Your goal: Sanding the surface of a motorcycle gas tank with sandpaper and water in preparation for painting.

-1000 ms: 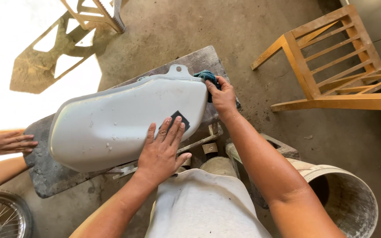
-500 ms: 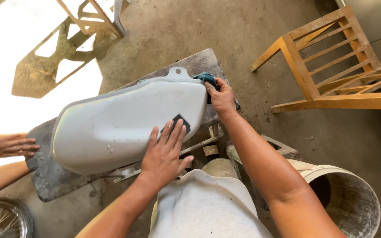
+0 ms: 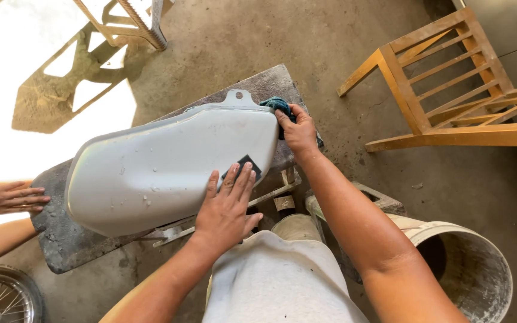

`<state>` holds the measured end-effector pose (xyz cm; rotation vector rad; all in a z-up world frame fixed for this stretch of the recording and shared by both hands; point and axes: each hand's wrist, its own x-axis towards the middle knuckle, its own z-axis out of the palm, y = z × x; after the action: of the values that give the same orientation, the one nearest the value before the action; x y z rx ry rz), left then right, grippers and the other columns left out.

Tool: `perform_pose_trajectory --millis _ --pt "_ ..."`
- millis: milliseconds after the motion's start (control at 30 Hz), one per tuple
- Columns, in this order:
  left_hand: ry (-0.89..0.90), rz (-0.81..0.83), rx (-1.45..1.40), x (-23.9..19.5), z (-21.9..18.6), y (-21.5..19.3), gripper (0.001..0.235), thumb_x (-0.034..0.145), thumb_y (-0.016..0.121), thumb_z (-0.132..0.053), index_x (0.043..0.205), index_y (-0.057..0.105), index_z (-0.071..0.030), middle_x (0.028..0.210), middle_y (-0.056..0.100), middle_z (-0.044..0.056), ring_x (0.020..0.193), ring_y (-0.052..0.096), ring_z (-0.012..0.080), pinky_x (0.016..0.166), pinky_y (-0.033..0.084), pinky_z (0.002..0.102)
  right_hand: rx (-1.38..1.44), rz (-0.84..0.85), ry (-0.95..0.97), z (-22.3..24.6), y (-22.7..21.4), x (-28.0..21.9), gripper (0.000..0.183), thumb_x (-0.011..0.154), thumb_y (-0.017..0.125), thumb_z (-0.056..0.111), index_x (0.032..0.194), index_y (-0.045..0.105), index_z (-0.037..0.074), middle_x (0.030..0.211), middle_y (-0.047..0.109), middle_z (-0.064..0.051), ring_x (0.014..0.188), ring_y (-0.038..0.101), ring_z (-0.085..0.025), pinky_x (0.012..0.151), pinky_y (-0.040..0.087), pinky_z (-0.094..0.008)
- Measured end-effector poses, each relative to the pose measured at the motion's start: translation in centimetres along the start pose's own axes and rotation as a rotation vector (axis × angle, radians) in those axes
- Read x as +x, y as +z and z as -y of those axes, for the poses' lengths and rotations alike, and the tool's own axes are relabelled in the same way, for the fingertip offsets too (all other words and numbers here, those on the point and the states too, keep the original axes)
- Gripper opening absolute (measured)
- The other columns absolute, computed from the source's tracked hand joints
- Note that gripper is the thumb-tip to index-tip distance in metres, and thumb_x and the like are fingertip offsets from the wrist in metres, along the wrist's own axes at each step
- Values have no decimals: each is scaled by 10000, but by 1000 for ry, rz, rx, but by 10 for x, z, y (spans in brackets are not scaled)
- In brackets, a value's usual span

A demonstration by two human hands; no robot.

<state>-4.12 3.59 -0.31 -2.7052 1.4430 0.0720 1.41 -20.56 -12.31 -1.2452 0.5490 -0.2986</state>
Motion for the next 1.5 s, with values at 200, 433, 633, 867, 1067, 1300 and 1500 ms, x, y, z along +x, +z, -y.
perform_pose_trajectory --millis 200,433,633,867,1067,1300,1500 --pt "0 -37 66 67 -4 6 962 852 581 -668 1553 394 -35 1644 317 127 1520 251 302 1213 105 569 14 15 29 -3 -2 8 132 975 729 182 1066 715 88 901 702 47 774 602 -37 671 509 -219" --pt "44 -29 -56 3 1 6 994 795 670 -633 1540 403 -32 1659 292 150 1536 232 317 1221 87 580 -4 16 12 -12 -3 10 113 982 725 174 1059 716 92 898 704 50 780 591 -43 690 497 -228" --pt "61 -33 -18 57 -4 20 992 777 692 -603 1553 399 -59 1665 271 126 1526 224 310 1215 109 586 -48 19 12 -13 -10 19 118 983 736 176 1066 728 93 892 677 53 788 580 -54 695 494 -241" --pt "96 13 61 29 -3 6 819 849 674 -560 1501 497 -96 1682 257 149 1545 211 329 1224 96 564 -1 85 216 -3 -14 19 129 956 718 196 1040 732 100 892 723 37 761 640 -66 679 533 -254" --pt "222 -54 -75 -13 15 2 855 812 637 -588 1563 407 -252 1656 241 157 1529 181 360 1218 79 597 5 47 133 -3 -5 7 166 967 718 216 1077 713 92 892 708 30 753 612 -61 654 508 -251" --pt "16 57 4 79 6 -8 1039 833 548 -742 1581 303 -63 1670 207 130 1545 165 316 1203 62 600 -109 -51 52 4 8 -9 228 945 759 283 1050 692 92 905 698 38 795 613 -44 687 526 -230" --pt "18 60 1 5 16 -15 1056 780 612 -715 1574 337 -75 1669 232 137 1542 182 326 1205 82 614 -110 -81 62 2 8 -3 265 932 764 319 1062 700 97 889 683 39 781 584 -56 681 503 -243"
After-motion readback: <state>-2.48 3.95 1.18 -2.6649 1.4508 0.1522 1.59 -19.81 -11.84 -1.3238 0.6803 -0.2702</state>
